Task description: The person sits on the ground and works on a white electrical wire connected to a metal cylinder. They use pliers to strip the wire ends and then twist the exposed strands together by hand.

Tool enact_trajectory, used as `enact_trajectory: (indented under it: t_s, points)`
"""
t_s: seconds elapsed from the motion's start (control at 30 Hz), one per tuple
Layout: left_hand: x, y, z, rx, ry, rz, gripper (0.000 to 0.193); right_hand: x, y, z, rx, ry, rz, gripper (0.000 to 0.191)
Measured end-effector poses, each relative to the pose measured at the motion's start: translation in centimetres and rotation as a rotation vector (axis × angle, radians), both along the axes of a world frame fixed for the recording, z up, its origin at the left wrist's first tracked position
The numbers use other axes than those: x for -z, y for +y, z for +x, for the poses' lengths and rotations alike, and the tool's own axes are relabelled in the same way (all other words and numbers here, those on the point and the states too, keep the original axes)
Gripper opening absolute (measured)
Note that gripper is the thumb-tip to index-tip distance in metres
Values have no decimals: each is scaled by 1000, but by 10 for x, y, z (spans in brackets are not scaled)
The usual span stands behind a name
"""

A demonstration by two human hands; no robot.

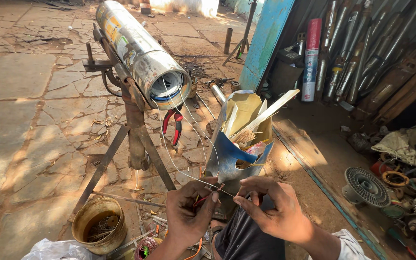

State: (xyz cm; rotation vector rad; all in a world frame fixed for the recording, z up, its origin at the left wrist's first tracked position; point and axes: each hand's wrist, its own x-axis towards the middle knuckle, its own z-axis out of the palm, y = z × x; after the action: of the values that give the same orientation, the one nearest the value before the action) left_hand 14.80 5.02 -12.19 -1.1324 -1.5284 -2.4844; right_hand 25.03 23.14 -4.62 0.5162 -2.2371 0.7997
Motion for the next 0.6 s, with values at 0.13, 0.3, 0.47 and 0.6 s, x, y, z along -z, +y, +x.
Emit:
enact_trajectory:
  t_s: [0.13,0.3,0.47,0.6]
  points:
    - [4,-1,-4,84,-102,10,9,4,2,0,-14,-30,-9,48]
    - [-1,-4,-7,100,-141,-19,4,2,1,1,-18,14,61,46]
    - [-7,-9,-9,147,-60,4,10,-23,0,-2,-21,-39,159,32]
    - [-10,-14,-8,74,4,-153,4,-43,5,-26,-198,265,486,15]
